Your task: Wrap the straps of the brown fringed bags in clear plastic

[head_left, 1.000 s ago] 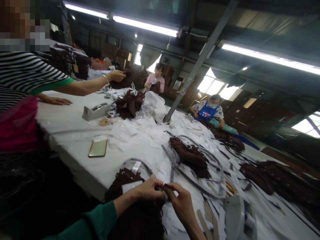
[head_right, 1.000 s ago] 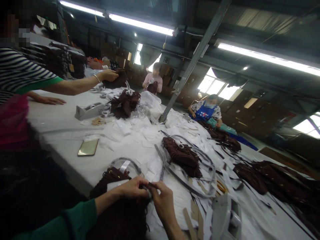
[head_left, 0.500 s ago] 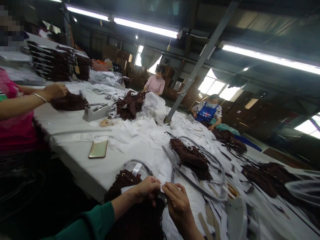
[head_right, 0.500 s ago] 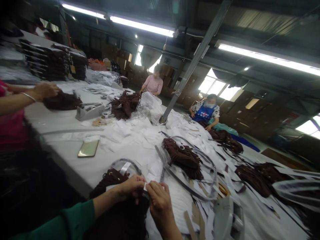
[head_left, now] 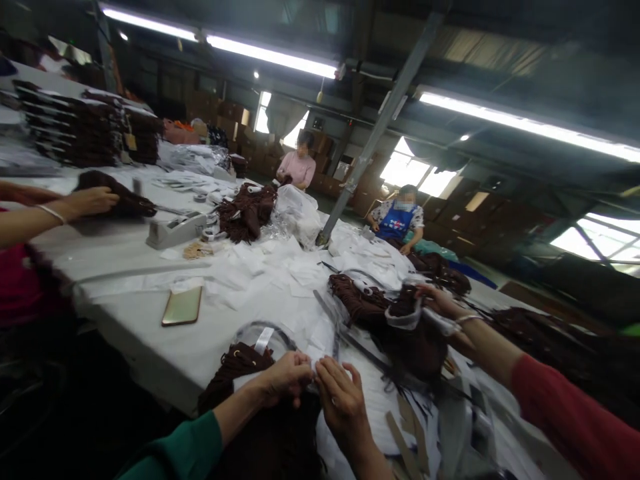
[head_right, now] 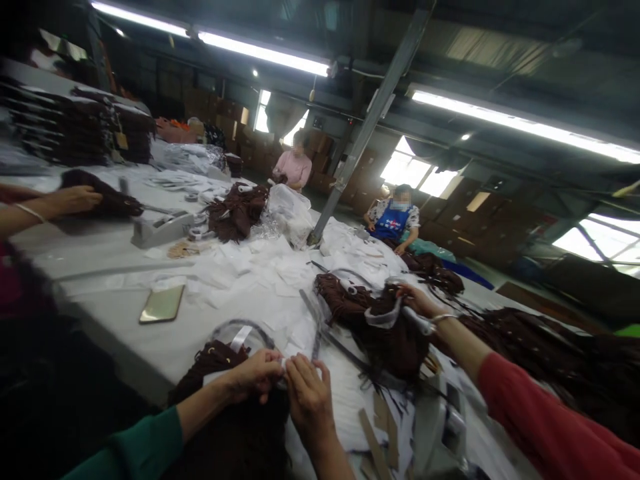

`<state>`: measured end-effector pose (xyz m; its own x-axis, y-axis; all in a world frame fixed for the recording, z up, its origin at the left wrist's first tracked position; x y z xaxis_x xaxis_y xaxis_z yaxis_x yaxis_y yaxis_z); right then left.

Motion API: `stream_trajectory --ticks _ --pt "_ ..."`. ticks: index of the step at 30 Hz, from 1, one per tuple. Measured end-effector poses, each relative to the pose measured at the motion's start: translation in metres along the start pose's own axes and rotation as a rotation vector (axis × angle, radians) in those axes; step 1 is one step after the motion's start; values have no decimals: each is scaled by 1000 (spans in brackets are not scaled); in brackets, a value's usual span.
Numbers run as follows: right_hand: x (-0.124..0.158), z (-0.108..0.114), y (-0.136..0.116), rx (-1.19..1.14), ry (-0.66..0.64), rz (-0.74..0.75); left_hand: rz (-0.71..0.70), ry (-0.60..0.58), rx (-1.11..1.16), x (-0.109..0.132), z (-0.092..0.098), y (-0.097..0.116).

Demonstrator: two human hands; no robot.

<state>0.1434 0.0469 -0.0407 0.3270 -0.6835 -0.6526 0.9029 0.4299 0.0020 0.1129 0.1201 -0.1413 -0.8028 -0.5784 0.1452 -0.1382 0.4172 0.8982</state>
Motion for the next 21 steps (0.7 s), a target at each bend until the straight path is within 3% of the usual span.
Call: stream_trajectory --ticks 3,6,10,12,14,17,21 --pt "9 4 4 49 -48 -111 6 5 -39 4 -1 -5" --pt "42 35 42 108 -6 -370 19 76 -43 4 12 -14" --pt "149 129 125 244 247 -974 24 54 -7 1 16 -25" --pt "198 170 152 311 283 -1135 29 46 13 0 16 -28" --pt "255 201 178 371 273 -1459 32 43 34 1 16 -30" --pt "295 217 201 328 207 -1640 27 44 52 1 16 -31" --pt "305 204 222 196 157 -1670 27 39 61 -2 18 -35"
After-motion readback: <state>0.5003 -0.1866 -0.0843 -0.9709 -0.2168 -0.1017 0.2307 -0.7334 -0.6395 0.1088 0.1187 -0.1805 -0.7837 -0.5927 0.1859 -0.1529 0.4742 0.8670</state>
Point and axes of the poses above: each hand's wrist, its own x-axis away from the middle knuckle, its own z-axis out of the back of the hand, y = z × x, the point moved 10 cm from there along -x, towards the middle knuckle, and after that the axes turned 1 degree about -x, right-handed, at the moved point
